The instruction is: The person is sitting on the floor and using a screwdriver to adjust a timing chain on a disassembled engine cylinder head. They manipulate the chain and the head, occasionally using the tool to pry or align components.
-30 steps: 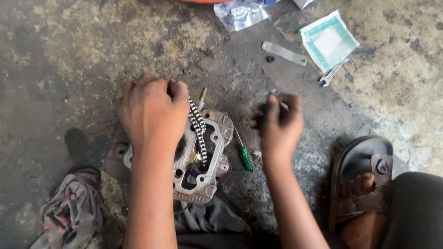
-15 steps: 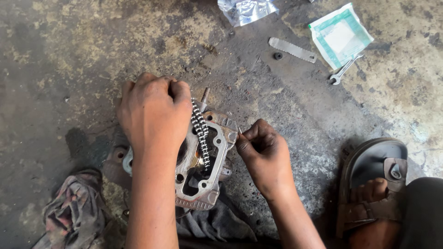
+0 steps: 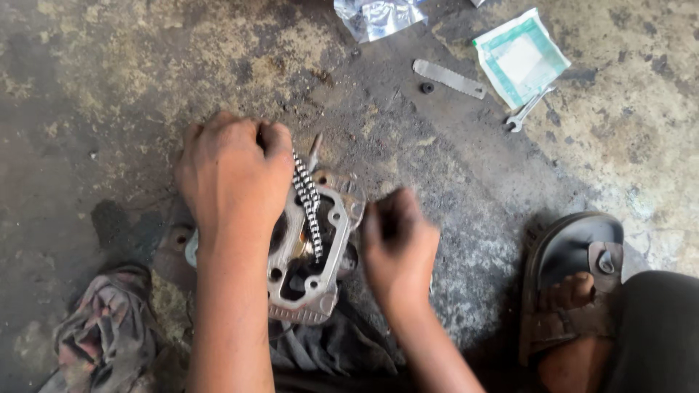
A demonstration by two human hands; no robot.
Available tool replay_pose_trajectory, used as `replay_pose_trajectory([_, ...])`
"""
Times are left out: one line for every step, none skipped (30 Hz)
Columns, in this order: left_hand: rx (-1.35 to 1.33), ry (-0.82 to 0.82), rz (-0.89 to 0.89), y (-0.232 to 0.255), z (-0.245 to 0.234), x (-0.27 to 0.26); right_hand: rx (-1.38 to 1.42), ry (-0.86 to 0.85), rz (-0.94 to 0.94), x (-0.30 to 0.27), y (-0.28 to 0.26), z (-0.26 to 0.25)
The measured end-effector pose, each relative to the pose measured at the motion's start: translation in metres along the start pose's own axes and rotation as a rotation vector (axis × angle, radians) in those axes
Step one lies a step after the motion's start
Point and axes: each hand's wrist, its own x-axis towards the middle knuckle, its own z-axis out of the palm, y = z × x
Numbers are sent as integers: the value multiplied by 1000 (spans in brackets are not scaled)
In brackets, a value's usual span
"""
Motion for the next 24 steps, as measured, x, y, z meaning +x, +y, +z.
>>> replay_pose_trajectory([-21,16,7,-1,2,0,24,44,-71,18,11,5])
replay_pose_trajectory([-39,25,6,-2,3,-2,46,78,-137,29,21,2])
replay_pose_trajectory([-57,33,6,-3,2,-6,173,74,-46,44,28,-6])
replay_pose_trajectory([-64,36,-1,-3,2,-7,302,88,31,61,29,-16])
replay_pose_trajectory([-71,38,-8,-1,1,-7,358,77,82,62,28,-30])
replay_pose_trajectory([-70,48,-14,-2,0,-4,423,61,129,56,25,-45])
replay_pose_trajectory([-56,76,1,-1,0,2,489,44,175,49,19,-52])
replay_pose_trajectory([-34,86,7,-1,0,0,468,-65,230,39,14,-54])
replay_pose_trajectory([-12,95,13,-1,0,-2,447,-174,284,30,9,-55])
replay_pose_trajectory([-23,77,6,-1,1,1,429,-275,329,28,4,-53])
replay_pose_trajectory([-34,59,-2,-1,1,3,446,-313,331,27,-1,-48])
replay_pose_trajectory([-44,30,-16,-1,0,1,457,-355,344,21,-4,-41])
replay_pose_trajectory([-46,-2,-34,-1,0,0,467,-398,356,16,-5,-37])
replay_pose_trajectory([-51,-34,-53,-1,-1,1,466,-413,363,13,-6,-36])
replay_pose_trajectory([-57,-66,-72,-1,-2,0,464,-428,371,11,-6,-37])
replay_pose_trajectory([-46,-55,-64,1,-2,3,468,-439,367,13,-7,-35])
replay_pose_trajectory([-35,-45,-57,2,-3,4,462,-440,327,13,-7,-33])
replay_pose_trajectory([-23,-40,-52,3,-4,3,455,-443,292,12,-5,-31])
replay_pose_trajectory([-27,-32,-49,3,-3,3,448,-445,257,12,-3,-28])
replay_pose_trajectory([-31,-28,-42,3,-3,3,436,-429,225,11,1,-25])
replay_pose_trajectory([-36,-25,-35,3,-2,2,425,-412,193,11,5,-23])
replay_pose_trajectory([-39,-26,-36,2,-1,2,413,-395,158,10,10,-20])
replay_pose_trajectory([-43,-27,-37,2,0,1,403,-365,172,9,16,-16])
replay_pose_trajectory([-50,-26,-37,1,1,0,391,-333,183,8,23,-13])
